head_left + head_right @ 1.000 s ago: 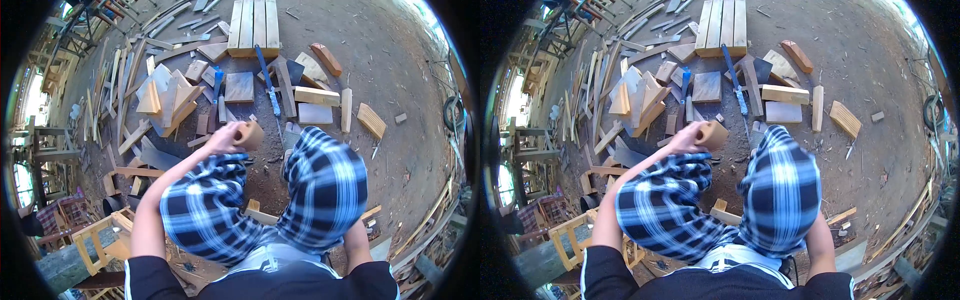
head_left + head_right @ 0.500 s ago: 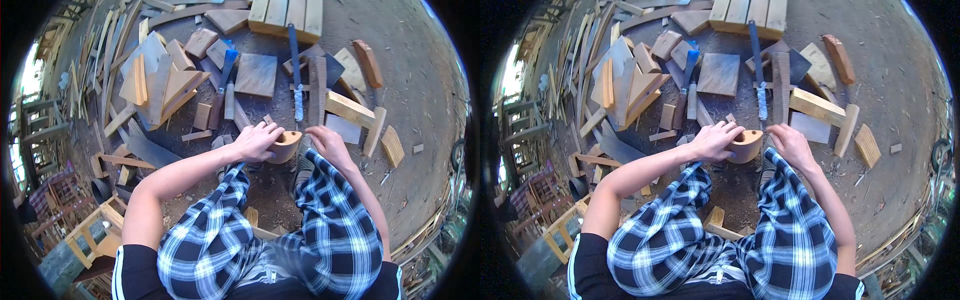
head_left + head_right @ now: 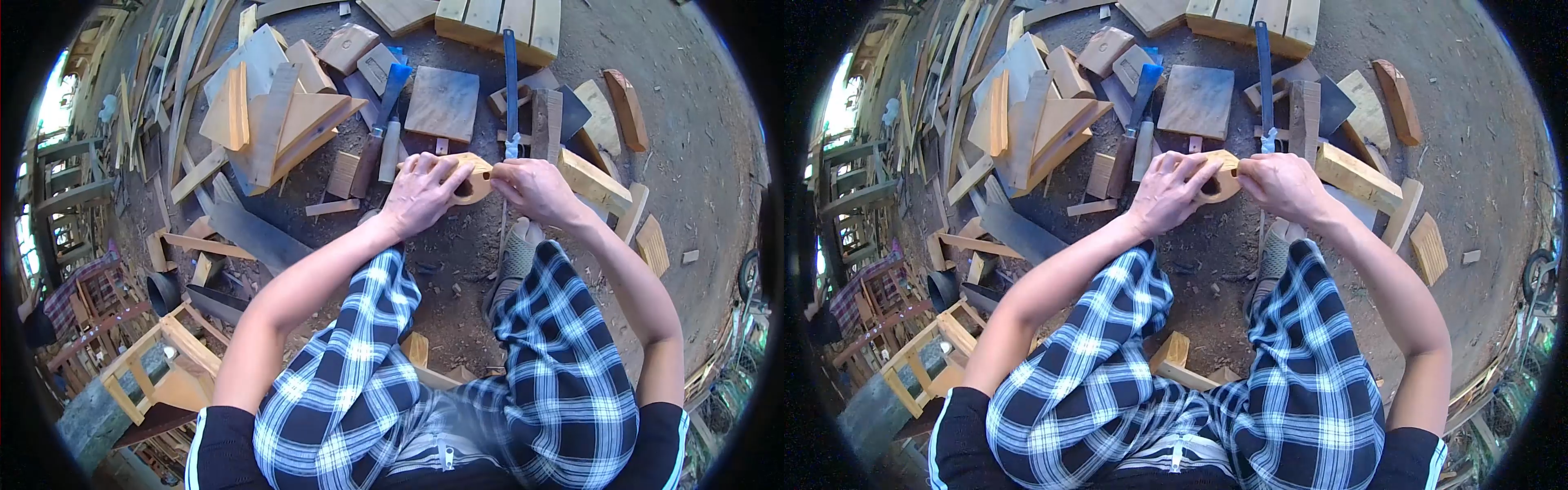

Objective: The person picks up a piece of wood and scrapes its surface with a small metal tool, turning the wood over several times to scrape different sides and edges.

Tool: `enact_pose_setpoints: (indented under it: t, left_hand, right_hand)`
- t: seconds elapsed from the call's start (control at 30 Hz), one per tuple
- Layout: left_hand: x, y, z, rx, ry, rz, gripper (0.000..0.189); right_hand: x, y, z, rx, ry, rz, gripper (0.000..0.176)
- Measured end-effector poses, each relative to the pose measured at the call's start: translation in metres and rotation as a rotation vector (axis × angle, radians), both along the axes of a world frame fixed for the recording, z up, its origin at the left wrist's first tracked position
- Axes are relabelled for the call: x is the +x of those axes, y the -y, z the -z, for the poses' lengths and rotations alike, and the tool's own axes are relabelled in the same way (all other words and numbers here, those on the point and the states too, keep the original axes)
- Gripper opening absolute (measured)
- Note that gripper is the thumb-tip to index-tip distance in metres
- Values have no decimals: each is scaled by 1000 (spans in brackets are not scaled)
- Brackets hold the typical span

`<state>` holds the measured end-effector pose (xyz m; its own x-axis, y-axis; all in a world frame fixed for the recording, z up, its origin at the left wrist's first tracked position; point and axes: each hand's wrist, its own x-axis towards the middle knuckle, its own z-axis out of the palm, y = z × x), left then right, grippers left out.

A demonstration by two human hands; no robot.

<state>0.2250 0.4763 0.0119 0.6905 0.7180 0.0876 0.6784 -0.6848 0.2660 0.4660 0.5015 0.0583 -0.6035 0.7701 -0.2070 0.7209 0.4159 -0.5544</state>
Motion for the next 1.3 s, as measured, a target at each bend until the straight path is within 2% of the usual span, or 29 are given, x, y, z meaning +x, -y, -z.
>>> enact_pose_setpoints:
  t: [0.03,0.1,0.13,0.2,0.27,0.3,0.37,0.43,0.47,0.53,0.6,0.7,0.73,0.8,0.83,0.87,0.93,1.0,1.1,1.17,1.23,1.27,1.3]
  left_hand:
    - [-2,-4,-2,2,5,-1,66]
    - [-13,-14,-9,-419,423,-74,62]
    - [-24,-24,-11,-550,606,-154,55]
    - [-51,-44,-20,-619,437,-298,51]
    - [-70,-56,-20,-350,-163,-167,50]
    - [-78,-57,-18,-259,-268,-68,48]
    - [-82,-58,-8,-169,-304,25,46]
    - [-79,-62,-6,-59,-398,169,42]
    - [-80,-66,-3,-62,-398,170,42]
    - [-87,-71,3,122,-395,313,40]
    - [-98,-70,1,170,-301,374,40]
    - [-96,-56,-28,66,41,164,41]
    - [-91,-50,-37,69,40,169,41]
    - [-80,-36,-50,81,415,-165,43]
    - [-74,-30,-63,88,483,-235,34]
    - [-69,-24,-67,88,481,-239,34]
    - [-64,-13,-74,-209,960,-449,27]
    - [-66,-9,-81,-213,914,-427,28]
    - [-56,-1,-100,-260,1052,-489,31]
    - [-47,-1,-121,176,655,-259,35]
    - [-32,-6,-123,262,681,41,42]
    - [-27,-9,-125,214,635,210,36]
    - [-17,-5,-123,155,591,287,43]
  right_hand:
    - [-1,-2,0,10,-30,9,17]
    - [1,-6,3,19,-58,15,18]
    - [3,-6,6,-57,-85,78,19]
    - [7,-4,10,-209,-145,208,22]
    - [10,-2,10,-239,-178,291,22]
    - [12,-2,13,-266,-198,334,22]
    - [16,0,19,-289,-216,379,21]
    - [17,5,25,-159,-205,327,18]
    - [18,7,27,-161,-204,327,18]
    - [19,11,29,-148,-190,317,19]
    - [24,15,34,-101,-167,312,17]
    - [29,21,35,-44,-131,324,15]
    - [30,21,36,-34,-118,328,15]
    - [31,23,41,-39,-127,336,15]
    - [31,24,44,-45,-133,338,15]
    - [29,25,45,-47,-134,334,15]
    - [25,26,45,-12,-185,359,15]
    - [18,27,40,7,-217,379,15]
    - [6,24,25,28,-294,423,19]
    - [-5,17,3,30,-342,440,24]
    - [-17,8,-26,-749,-627,522,42]
    - [-25,9,-34,-1014,-878,549,56]
    - [-41,12,-52,-1231,-1073,690,54]
